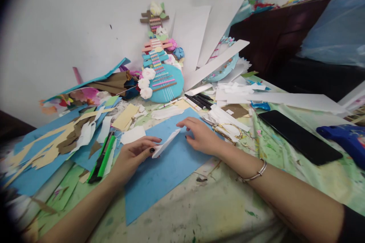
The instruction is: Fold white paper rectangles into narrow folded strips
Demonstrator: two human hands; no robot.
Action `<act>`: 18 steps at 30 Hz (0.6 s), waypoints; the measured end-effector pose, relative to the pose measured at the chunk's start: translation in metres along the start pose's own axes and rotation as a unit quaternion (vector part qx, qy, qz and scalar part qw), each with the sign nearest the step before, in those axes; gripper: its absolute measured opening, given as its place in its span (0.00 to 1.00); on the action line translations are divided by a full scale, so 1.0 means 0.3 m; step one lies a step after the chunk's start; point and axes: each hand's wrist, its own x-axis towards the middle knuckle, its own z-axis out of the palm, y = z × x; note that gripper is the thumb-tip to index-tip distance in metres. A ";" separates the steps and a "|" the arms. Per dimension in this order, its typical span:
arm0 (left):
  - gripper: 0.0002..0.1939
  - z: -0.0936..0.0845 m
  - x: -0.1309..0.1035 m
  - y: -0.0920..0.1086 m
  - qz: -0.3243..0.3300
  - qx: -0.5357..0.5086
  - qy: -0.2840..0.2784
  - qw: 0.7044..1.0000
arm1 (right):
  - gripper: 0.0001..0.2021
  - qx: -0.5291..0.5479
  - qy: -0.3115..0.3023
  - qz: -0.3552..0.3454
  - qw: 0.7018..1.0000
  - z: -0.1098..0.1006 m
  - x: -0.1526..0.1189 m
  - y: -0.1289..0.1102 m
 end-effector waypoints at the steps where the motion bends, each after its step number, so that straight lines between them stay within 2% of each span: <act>1: 0.07 0.001 0.000 0.002 -0.002 -0.004 -0.007 1.000 | 0.21 0.001 -0.003 -0.002 1.000 0.003 0.000 0.004; 6: 0.08 0.005 0.001 0.001 0.026 0.003 -0.054 0.998 | 0.12 -0.005 0.022 -0.025 0.999 0.020 0.000 0.023; 8: 0.08 0.004 0.005 -0.010 0.035 0.018 -0.048 0.998 | 0.11 -0.009 0.033 -0.029 0.999 0.021 -0.001 0.026; 10: 0.07 0.001 0.008 -0.024 0.050 0.054 -0.003 0.997 | 0.10 -0.018 0.043 -0.027 0.999 0.019 -0.003 0.025; 12: 0.08 -0.005 0.009 -0.031 0.088 0.121 0.076 0.986 | 0.09 -0.025 0.064 -0.010 0.998 0.016 -0.004 0.022; 15: 0.08 -0.009 0.001 -0.023 0.178 0.241 0.178 0.937 | 0.08 -0.037 0.104 0.036 0.993 0.012 -0.005 0.016; 18: 0.12 0.009 -0.020 0.000 0.259 0.298 0.186 0.900 | 0.07 -0.059 0.117 0.064 0.989 0.011 -0.006 0.010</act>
